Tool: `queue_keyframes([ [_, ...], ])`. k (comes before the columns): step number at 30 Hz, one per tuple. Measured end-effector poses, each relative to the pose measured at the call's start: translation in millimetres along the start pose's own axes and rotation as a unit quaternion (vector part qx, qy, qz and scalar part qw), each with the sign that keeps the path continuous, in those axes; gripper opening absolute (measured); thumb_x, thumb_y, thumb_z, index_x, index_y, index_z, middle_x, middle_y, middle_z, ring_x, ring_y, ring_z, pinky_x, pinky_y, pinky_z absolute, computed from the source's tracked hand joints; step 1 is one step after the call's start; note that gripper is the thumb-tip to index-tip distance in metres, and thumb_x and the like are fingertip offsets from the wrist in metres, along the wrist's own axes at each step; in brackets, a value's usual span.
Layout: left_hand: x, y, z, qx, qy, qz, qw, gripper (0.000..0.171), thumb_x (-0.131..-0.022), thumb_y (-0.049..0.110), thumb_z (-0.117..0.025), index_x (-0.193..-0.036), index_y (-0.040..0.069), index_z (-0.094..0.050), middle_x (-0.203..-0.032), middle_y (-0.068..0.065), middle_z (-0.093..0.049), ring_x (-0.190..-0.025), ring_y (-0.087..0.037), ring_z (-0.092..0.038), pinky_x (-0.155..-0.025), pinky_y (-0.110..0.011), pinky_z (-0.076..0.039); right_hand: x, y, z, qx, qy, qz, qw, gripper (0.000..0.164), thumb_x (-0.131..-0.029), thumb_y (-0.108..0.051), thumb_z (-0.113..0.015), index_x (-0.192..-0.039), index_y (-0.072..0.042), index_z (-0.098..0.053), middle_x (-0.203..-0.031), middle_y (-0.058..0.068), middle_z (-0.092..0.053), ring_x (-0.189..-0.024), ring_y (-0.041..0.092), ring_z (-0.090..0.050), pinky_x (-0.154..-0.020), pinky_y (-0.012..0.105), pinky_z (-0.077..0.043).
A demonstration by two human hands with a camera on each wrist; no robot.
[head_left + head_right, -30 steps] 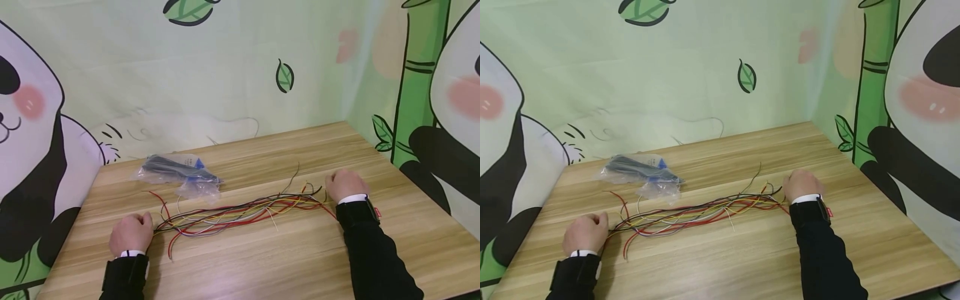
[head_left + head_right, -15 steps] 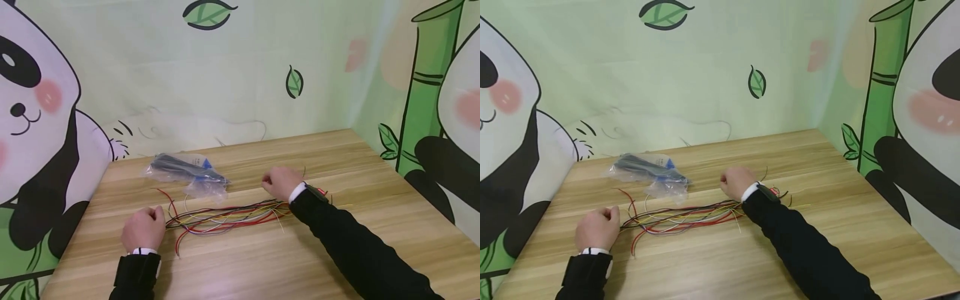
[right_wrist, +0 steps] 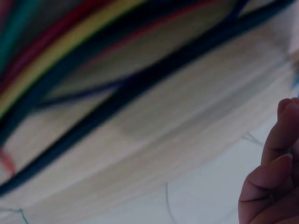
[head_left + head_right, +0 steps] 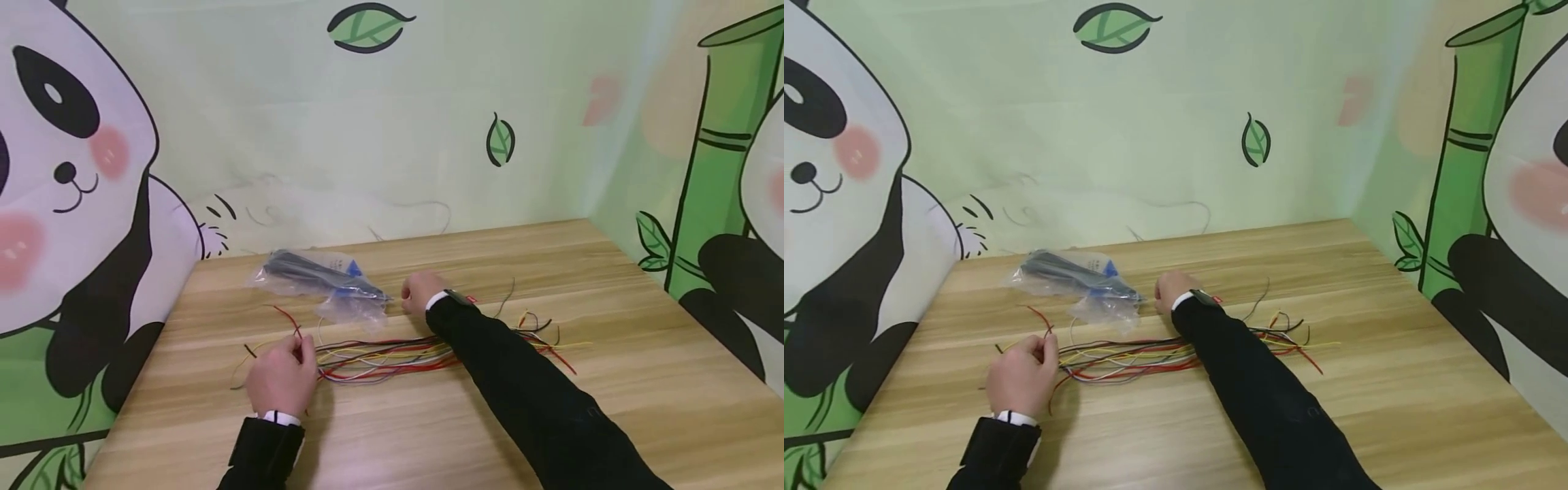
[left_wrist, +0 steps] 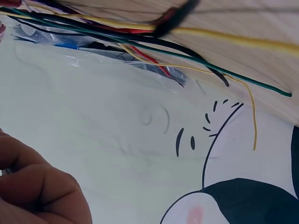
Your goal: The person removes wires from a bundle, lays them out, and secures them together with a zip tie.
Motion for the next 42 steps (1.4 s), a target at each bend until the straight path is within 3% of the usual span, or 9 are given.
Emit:
queue_keyframes([
  [5,0.6,0.5,-2.6,-0.002,-0.003,0.003,1.0,0.033,-0.091,0.023,-0.065,-0.06,0.015,-0.06,-0.053,-0.007,-0.061,-0.047,-0.03,-0.058,-0.041,-0.033,-0.03,-5,-6,-8,-0.015,0.013,-0.01,1.0,0.015,-0.093,-0.022,-0.07,-0.101,-0.014,-0.08,-0.106,0.004,-0.078,-0.099,0.025,-0.072,-0.084,0.039,-0.058],
  [19,-0.8,-2.4,-4.2,0.0,-0.015,0.008,0.9999,0.036,-0.094,0.024,-0.061,-0.059,0.014,-0.059,-0.053,-0.006,-0.06,-0.047,-0.028,-0.056,-0.042,-0.032,-0.029,-10,-11,-10,-0.026,0.023,-0.011,0.999,0.017,-0.093,-0.026,-0.071,-0.082,-0.016,-0.078,-0.081,-0.002,-0.075,-0.075,0.015,-0.065,-0.064,0.029,-0.051],
  [22,-0.1,-2.9,-4.7,-0.002,-0.014,0.008,0.9999,0.037,-0.093,0.025,-0.06,-0.058,0.015,-0.058,-0.053,-0.006,-0.059,-0.047,-0.028,-0.056,-0.042,-0.032,-0.029,-10,-12,-11,-0.054,0.019,-0.004,0.998,0.026,-0.094,-0.024,-0.069,-0.07,-0.014,-0.073,-0.066,-0.005,-0.065,-0.063,0.01,-0.056,-0.058,0.024,-0.042],
  [26,0.2,-2.4,-5.0,-0.001,-0.013,0.008,0.9999,0.037,-0.093,0.024,-0.06,-0.058,0.015,-0.057,-0.052,-0.006,-0.059,-0.047,-0.028,-0.055,-0.042,-0.033,-0.028,-12,-8,-15,-0.109,-0.016,-0.017,0.994,0.042,-0.097,-0.024,-0.064,-0.057,-0.013,-0.061,-0.052,-0.007,-0.044,-0.053,0.01,-0.038,-0.053,0.022,-0.029],
  [29,0.3,-2.1,-4.8,0.001,-0.014,0.008,0.9999,0.037,-0.093,0.024,-0.06,-0.058,0.015,-0.058,-0.052,-0.006,-0.059,-0.046,-0.027,-0.054,-0.042,-0.032,-0.028,-15,-3,-20,-0.135,-0.042,-0.038,0.989,0.041,-0.097,-0.028,-0.064,-0.061,-0.009,-0.068,-0.051,-0.007,-0.044,-0.052,0.01,-0.038,-0.052,0.021,-0.029],
  [32,0.5,-1.8,-4.6,0.0,-0.017,0.008,0.9998,0.036,-0.094,0.024,-0.06,-0.059,0.014,-0.058,-0.052,-0.006,-0.058,-0.046,-0.025,-0.053,-0.042,-0.032,-0.028,-17,0,-22,-0.15,-0.059,-0.055,0.985,0.031,-0.096,-0.03,-0.066,-0.079,-0.008,-0.08,-0.054,-0.008,-0.053,-0.054,0.008,-0.045,-0.052,0.019,-0.032],
  [37,0.5,-0.5,-3.8,0.003,-0.017,0.004,0.9998,0.036,-0.094,0.023,-0.06,-0.059,0.013,-0.058,-0.052,-0.005,-0.058,-0.045,-0.023,-0.051,-0.043,-0.031,-0.028,-16,3,-23,-0.181,-0.083,-0.081,0.977,0.026,-0.095,-0.027,-0.065,-0.101,-0.008,-0.081,-0.056,-0.007,-0.059,-0.057,0.007,-0.051,-0.054,0.017,-0.035],
  [40,0.0,-0.7,-3.2,0.005,-0.013,0.001,0.9999,0.037,-0.094,0.023,-0.061,-0.059,0.013,-0.058,-0.052,-0.006,-0.057,-0.045,-0.024,-0.052,-0.043,-0.031,-0.028,-16,4,-22,-0.19,-0.083,-0.089,0.974,0.025,-0.093,-0.024,-0.064,-0.099,-0.006,-0.08,-0.055,-0.008,-0.058,-0.059,0.007,-0.052,-0.056,0.017,-0.036],
  [42,-0.1,-1.3,-2.9,0.005,-0.011,0.001,0.9999,0.037,-0.093,0.023,-0.061,-0.058,0.013,-0.058,-0.052,-0.006,-0.058,-0.045,-0.025,-0.053,-0.042,-0.031,-0.028,-16,3,-22,-0.195,-0.082,-0.094,0.973,0.025,-0.091,-0.021,-0.063,-0.087,-0.003,-0.08,-0.053,-0.009,-0.056,-0.057,0.008,-0.051,-0.054,0.017,-0.035],
])
Point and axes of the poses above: each hand's wrist, its own x-axis away from the middle knuckle, its own z-axis out of the back of the hand, y = z × x, the point moved 7 cm from there along -x, towards the middle knuckle
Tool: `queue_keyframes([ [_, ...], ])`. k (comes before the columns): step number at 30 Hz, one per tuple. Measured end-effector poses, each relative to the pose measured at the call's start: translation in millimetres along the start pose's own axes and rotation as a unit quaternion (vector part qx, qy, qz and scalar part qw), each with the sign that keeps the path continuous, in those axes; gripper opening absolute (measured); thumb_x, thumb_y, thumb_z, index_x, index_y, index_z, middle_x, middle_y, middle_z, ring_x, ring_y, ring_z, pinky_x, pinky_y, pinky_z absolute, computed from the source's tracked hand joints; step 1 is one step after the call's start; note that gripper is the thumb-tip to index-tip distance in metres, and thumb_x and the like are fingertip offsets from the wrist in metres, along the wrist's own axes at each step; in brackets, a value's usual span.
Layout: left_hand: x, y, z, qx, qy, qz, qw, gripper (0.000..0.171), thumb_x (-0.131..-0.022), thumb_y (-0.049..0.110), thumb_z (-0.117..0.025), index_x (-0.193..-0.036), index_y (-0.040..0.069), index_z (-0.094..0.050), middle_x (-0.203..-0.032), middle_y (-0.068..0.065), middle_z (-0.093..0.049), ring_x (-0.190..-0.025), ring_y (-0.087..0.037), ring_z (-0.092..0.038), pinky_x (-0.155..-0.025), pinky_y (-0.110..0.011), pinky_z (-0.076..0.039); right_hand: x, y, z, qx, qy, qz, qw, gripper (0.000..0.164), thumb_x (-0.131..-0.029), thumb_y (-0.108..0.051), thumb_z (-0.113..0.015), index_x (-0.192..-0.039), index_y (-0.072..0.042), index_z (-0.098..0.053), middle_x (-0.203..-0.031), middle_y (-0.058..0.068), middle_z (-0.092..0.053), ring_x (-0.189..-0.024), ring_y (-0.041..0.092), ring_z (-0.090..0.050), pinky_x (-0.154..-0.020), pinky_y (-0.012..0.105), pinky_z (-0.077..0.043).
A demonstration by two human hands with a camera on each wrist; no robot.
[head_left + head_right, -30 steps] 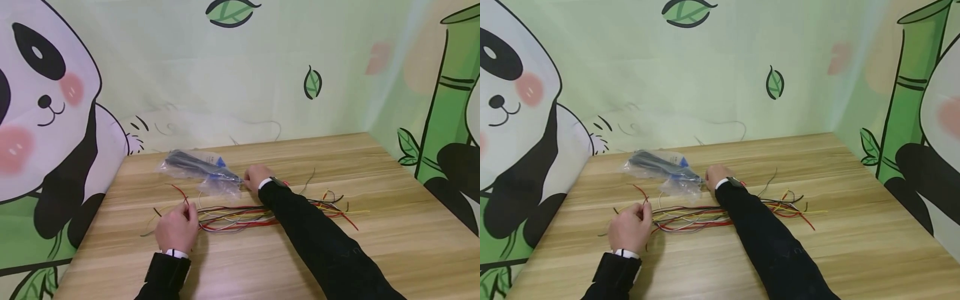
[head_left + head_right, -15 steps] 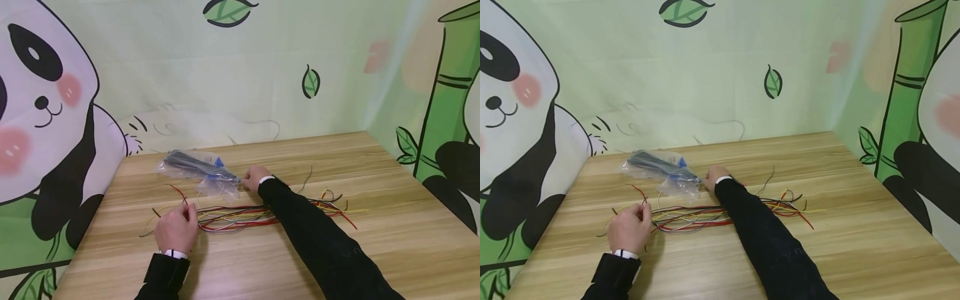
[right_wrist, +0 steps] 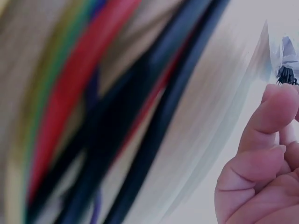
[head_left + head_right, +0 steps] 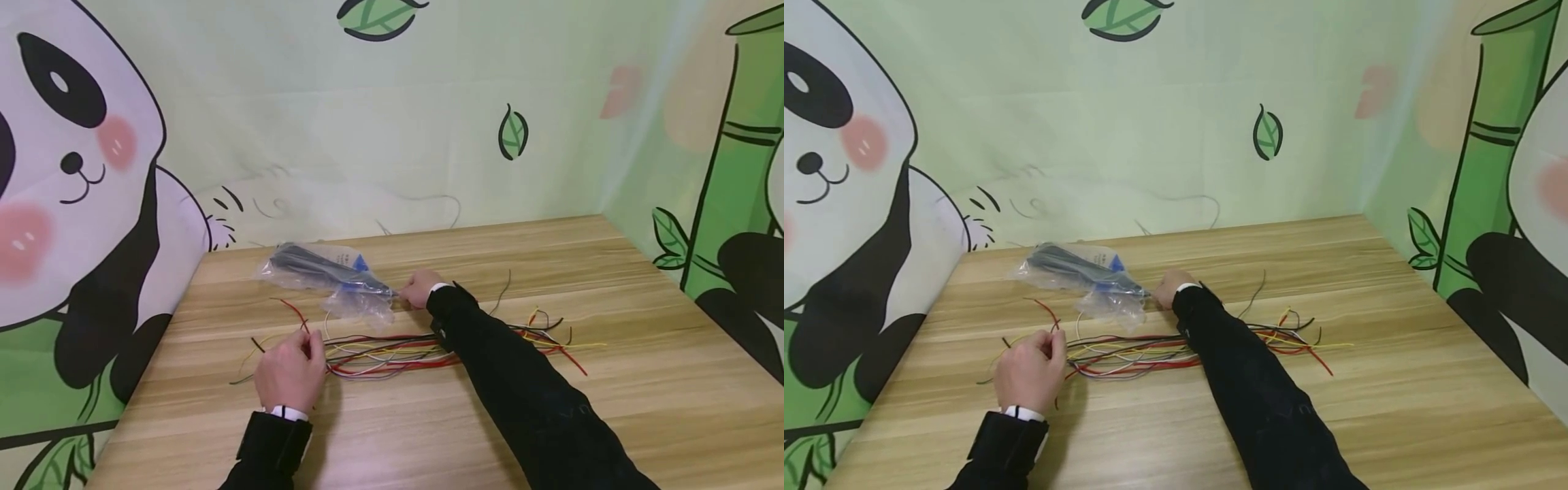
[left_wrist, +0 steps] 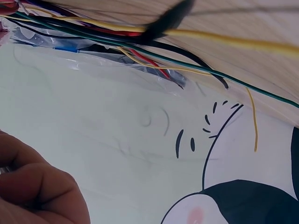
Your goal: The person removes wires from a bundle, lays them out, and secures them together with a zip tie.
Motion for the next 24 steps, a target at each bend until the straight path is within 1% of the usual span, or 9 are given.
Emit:
queue_keyframes([
  [4,0.4,-0.5,-0.3,0.001,-0.004,0.002,1.0,0.036,-0.094,0.023,-0.061,-0.059,0.013,-0.059,-0.052,-0.005,-0.058,-0.045,-0.024,-0.052,-0.043,-0.031,-0.028,-2,0,-1,0.021,0.008,-0.005,1.0,0.036,-0.091,-0.019,-0.061,-0.057,-0.008,-0.064,-0.049,-0.007,-0.054,-0.054,0.009,-0.05,-0.054,0.018,-0.034],
  [9,0.5,-1.5,-1.5,0.003,-0.008,0.005,1.0,0.035,-0.093,0.022,-0.063,-0.059,0.013,-0.06,-0.053,-0.005,-0.059,-0.045,-0.023,-0.052,-0.043,-0.03,-0.028,-3,-1,-3,0.109,0.007,-0.001,0.994,0.047,-0.098,-0.022,-0.053,-0.051,-0.016,-0.046,-0.057,-0.001,-0.054,-0.059,0.015,-0.053,-0.056,0.019,-0.035],
  [11,0.6,-1.3,-1.5,0.002,-0.007,0.004,1.0,0.035,-0.093,0.022,-0.063,-0.059,0.013,-0.06,-0.052,-0.005,-0.059,-0.046,-0.023,-0.052,-0.043,-0.031,-0.028,-51,30,-29,0.149,0.007,0.019,0.989,0.048,-0.102,-0.029,-0.047,-0.056,-0.015,-0.05,-0.066,0.003,-0.06,-0.066,0.019,-0.059,-0.059,0.023,-0.042],
  [12,0.5,-1.0,-1.6,0.002,-0.007,0.003,1.0,0.035,-0.093,0.022,-0.063,-0.059,0.013,-0.06,-0.052,-0.005,-0.059,-0.045,-0.023,-0.052,-0.043,-0.03,-0.028,-58,35,-33,0.165,0.011,0.028,0.986,0.048,-0.102,-0.033,-0.045,-0.06,-0.013,-0.056,-0.072,0.005,-0.066,-0.071,0.02,-0.063,-0.063,0.025,-0.047],
  [16,0.3,0.7,-0.9,0.0,-0.005,-0.004,1.0,0.035,-0.093,0.022,-0.063,-0.06,0.013,-0.06,-0.052,-0.005,-0.059,-0.045,-0.023,-0.053,-0.042,-0.03,-0.028,-162,109,-85,0.23,-0.003,0.066,0.971,0.04,-0.096,-0.037,-0.048,-0.068,-0.015,-0.064,-0.085,0.006,-0.072,-0.076,0.023,-0.066,-0.067,0.034,-0.054],
  [19,-0.1,1.3,-0.5,-0.001,-0.006,-0.006,1.0,0.035,-0.093,0.022,-0.062,-0.06,0.012,-0.06,-0.052,-0.005,-0.058,-0.045,-0.023,-0.052,-0.042,-0.03,-0.028,-193,136,-99,0.293,-0.031,0.092,0.951,0.028,-0.087,-0.025,-0.051,-0.062,-0.018,-0.061,-0.08,0.002,-0.07,-0.068,0.019,-0.061,-0.061,0.032,-0.051],
  [20,-0.2,1.2,-0.6,0.0,-0.007,-0.005,1.0,0.035,-0.093,0.022,-0.062,-0.06,0.012,-0.06,-0.052,-0.005,-0.059,-0.045,-0.023,-0.052,-0.042,-0.03,-0.028,-195,140,-100,0.314,-0.03,0.111,0.942,0.027,-0.085,-0.022,-0.048,-0.061,-0.019,-0.06,-0.08,0.001,-0.07,-0.066,0.018,-0.06,-0.059,0.032,-0.05],
  [23,-0.4,0.5,-1.2,0.0,-0.011,-0.003,0.9999,0.035,-0.094,0.023,-0.062,-0.06,0.012,-0.061,-0.052,-0.005,-0.058,-0.045,-0.022,-0.051,-0.043,-0.029,-0.027,-156,122,-77,0.32,-0.022,0.118,0.94,0.031,-0.089,-0.024,-0.044,-0.067,-0.016,-0.065,-0.089,0.003,-0.072,-0.072,0.018,-0.06,-0.066,0.033,-0.05],
  [24,-0.3,0.3,-1.3,0.0,-0.012,-0.002,0.9999,0.035,-0.094,0.023,-0.062,-0.061,0.012,-0.061,-0.052,-0.006,-0.058,-0.045,-0.022,-0.051,-0.043,-0.029,-0.027,-140,114,-66,0.298,-0.014,0.115,0.948,0.033,-0.09,-0.027,-0.043,-0.067,-0.015,-0.065,-0.09,0.004,-0.072,-0.072,0.018,-0.059,-0.067,0.033,-0.049],
])
Point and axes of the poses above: each hand's wrist, its own x-axis away from the middle knuckle, its own z-axis out of the back of the hand, y = z × x, the point moved 7 cm from there along -x, towards the middle knuckle
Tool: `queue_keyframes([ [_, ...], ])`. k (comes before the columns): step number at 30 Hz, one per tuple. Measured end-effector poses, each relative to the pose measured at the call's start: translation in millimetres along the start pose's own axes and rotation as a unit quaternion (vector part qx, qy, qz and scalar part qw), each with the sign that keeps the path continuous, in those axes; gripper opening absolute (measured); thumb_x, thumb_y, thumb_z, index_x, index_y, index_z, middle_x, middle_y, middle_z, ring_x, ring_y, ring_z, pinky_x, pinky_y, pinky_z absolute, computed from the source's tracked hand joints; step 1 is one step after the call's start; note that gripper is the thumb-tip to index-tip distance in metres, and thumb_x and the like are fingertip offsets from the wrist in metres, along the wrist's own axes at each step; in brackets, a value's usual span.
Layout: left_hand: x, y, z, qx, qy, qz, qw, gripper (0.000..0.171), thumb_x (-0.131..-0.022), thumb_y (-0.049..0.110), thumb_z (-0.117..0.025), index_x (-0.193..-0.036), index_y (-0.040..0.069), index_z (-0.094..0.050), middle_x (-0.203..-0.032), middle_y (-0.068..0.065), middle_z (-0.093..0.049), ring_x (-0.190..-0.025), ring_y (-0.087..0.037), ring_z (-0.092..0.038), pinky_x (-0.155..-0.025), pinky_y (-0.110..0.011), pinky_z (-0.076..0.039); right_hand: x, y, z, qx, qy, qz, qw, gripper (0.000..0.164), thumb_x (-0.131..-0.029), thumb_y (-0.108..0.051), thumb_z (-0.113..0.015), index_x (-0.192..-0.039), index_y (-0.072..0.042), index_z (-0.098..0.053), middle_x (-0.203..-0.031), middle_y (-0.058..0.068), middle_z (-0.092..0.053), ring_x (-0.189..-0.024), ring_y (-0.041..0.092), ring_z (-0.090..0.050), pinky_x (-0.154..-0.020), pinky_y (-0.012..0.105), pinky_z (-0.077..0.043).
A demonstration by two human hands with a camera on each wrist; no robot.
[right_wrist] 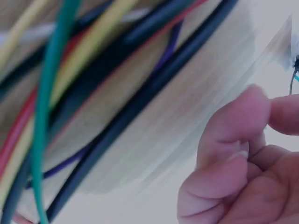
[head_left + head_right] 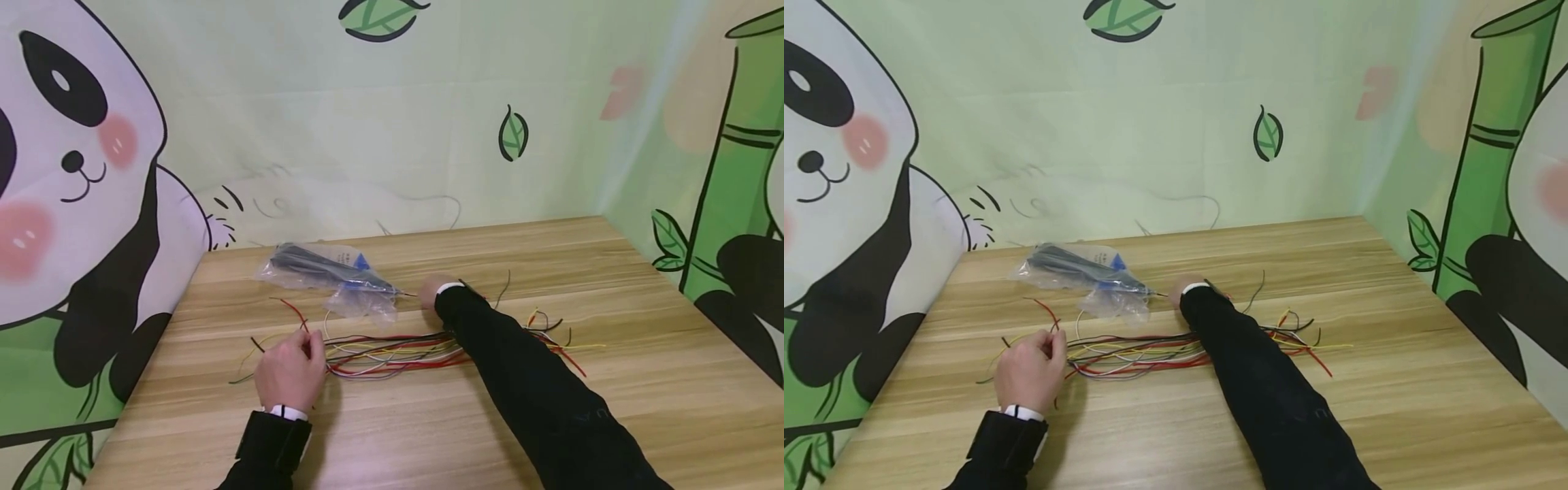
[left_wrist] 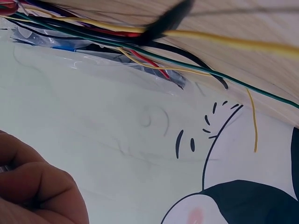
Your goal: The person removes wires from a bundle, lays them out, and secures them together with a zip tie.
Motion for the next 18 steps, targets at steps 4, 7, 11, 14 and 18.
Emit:
queue_keyframes([
  [4,0.4,-0.7,0.2,0.0,0.0,0.001,1.0,0.034,-0.093,0.022,-0.064,-0.061,0.012,-0.061,-0.053,-0.006,-0.059,-0.045,-0.022,-0.052,-0.043,-0.03,-0.028,64,-31,69,-0.132,-0.003,-0.046,0.99,0.02,-0.086,-0.021,-0.052,-0.074,-0.012,-0.064,-0.087,0.006,-0.067,-0.074,0.02,-0.055,-0.068,0.031,-0.046],
  [7,0.5,-0.7,0.5,0.0,0.002,-0.001,1.0,0.034,-0.093,0.022,-0.064,-0.061,0.012,-0.061,-0.053,-0.006,-0.059,-0.046,-0.023,-0.053,-0.043,-0.031,-0.029,111,-63,117,-0.188,-0.005,-0.059,0.98,0.013,-0.083,-0.013,-0.059,-0.071,-0.011,-0.064,-0.071,-0.001,-0.061,-0.068,0.017,-0.053,-0.064,0.027,-0.043],
  [11,0.9,-0.2,0.3,-0.001,0.001,-0.002,1.0,0.034,-0.093,0.023,-0.063,-0.061,0.012,-0.062,-0.053,-0.005,-0.059,-0.046,-0.023,-0.053,-0.042,-0.03,-0.029,139,-82,143,-0.178,0.046,-0.028,0.983,0.034,-0.085,-0.009,-0.059,-0.053,-0.013,-0.05,-0.047,-0.013,-0.035,-0.052,0.008,-0.034,-0.057,0.021,-0.031],
  [14,1.0,0.3,-0.4,-0.001,-0.004,-0.001,1.0,0.034,-0.094,0.023,-0.063,-0.062,0.012,-0.063,-0.054,-0.005,-0.06,-0.046,-0.022,-0.053,-0.043,-0.03,-0.029,150,-86,151,-0.171,0.066,-0.005,0.983,0.044,-0.086,-0.005,-0.055,-0.048,-0.017,-0.036,-0.047,-0.015,-0.02,-0.05,0.006,-0.022,-0.056,0.02,-0.023],
  [18,0.9,0.7,-0.7,0.0,-0.008,0.0,1.0,0.033,-0.094,0.024,-0.064,-0.064,0.011,-0.065,-0.054,-0.005,-0.061,-0.046,-0.022,-0.053,-0.043,-0.029,-0.029,154,-80,151,-0.19,0.054,0.005,0.98,0.044,-0.084,-0.004,-0.051,-0.05,-0.019,-0.026,-0.051,-0.01,-0.018,-0.051,0.007,-0.017,-0.056,0.021,-0.019],
])
Point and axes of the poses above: each hand's wrist, its own x-axis away from the middle knuckle, its own z-axis out of the back of the hand, y = z × x, the point moved 7 cm from there along -x, towards the middle knuckle
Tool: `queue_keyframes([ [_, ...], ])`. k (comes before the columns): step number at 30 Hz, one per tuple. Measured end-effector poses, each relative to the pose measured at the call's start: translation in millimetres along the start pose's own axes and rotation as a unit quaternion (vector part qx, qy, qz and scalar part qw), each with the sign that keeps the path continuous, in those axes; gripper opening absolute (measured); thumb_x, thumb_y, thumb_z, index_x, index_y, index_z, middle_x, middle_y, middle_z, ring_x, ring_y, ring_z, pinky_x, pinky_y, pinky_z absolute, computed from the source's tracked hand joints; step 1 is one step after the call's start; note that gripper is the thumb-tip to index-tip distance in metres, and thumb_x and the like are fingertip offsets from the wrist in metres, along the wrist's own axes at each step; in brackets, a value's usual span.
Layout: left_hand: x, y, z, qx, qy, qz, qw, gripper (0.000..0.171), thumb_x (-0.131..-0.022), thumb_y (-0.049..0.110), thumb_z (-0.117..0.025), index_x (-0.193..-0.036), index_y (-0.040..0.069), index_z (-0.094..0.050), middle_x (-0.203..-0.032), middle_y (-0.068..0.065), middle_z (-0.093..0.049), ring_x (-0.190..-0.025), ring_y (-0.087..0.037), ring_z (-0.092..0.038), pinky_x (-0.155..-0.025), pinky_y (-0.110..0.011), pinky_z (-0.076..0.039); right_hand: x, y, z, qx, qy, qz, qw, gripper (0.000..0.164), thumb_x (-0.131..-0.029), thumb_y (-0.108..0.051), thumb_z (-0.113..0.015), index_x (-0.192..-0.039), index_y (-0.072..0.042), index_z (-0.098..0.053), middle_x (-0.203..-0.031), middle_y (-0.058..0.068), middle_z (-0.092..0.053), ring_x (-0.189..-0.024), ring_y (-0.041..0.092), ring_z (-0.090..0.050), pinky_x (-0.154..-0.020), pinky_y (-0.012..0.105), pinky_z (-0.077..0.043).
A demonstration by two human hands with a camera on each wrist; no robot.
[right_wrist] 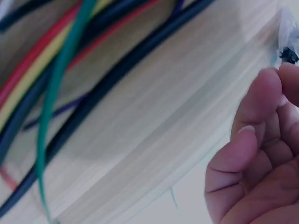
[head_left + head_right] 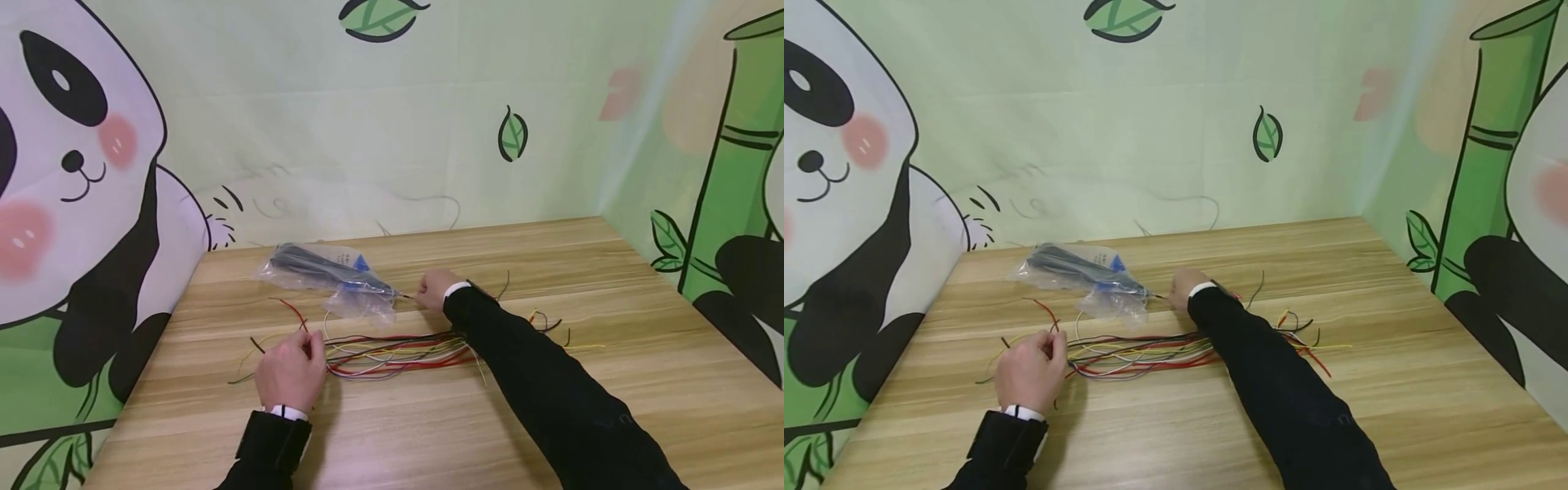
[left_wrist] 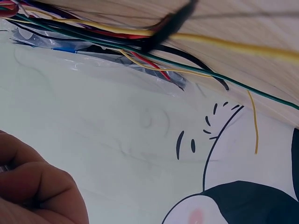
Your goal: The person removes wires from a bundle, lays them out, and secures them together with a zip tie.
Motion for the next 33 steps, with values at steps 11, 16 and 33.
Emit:
queue_keyframes([
  [11,0.1,-0.6,-0.1,0.001,0.001,0.0,1.0,0.034,-0.094,0.022,-0.064,-0.062,0.012,-0.062,-0.053,-0.004,-0.058,-0.045,-0.021,-0.051,-0.043,-0.029,-0.028,11,50,5,-0.089,-0.048,-0.062,0.993,0.033,-0.088,-0.015,-0.054,-0.055,-0.016,-0.049,-0.051,-0.008,-0.05,-0.052,0.007,-0.045,-0.053,0.021,-0.031],
  [16,-0.1,-0.4,-0.8,0.001,0.0,0.0,1.0,0.034,-0.095,0.023,-0.062,-0.062,0.012,-0.063,-0.053,-0.004,-0.058,-0.045,-0.021,-0.051,-0.044,-0.029,-0.028,26,69,11,-0.15,-0.067,-0.11,0.98,0.022,-0.093,-0.018,-0.048,-0.076,-0.01,-0.059,-0.065,-0.006,-0.058,-0.059,0.005,-0.056,-0.053,0.021,-0.039],
  [33,-0.4,-1.5,-2.7,0.001,0.001,0.004,1.0,0.034,-0.094,0.024,-0.064,-0.062,0.013,-0.062,-0.053,-0.005,-0.059,-0.047,-0.024,-0.054,-0.043,-0.03,-0.029,70,105,57,-0.536,0.058,-0.18,0.823,0.021,-0.099,-0.014,-0.029,-0.087,-0.011,-0.046,-0.075,-0.01,-0.057,-0.063,0.002,-0.051,-0.06,0.015,-0.043],
])
Point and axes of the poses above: each hand's wrist, its own x-axis away from the middle knuckle, its own z-axis out of the back of the hand, y = z × x, the point moved 7 cm from there along -x, towards the middle knuckle
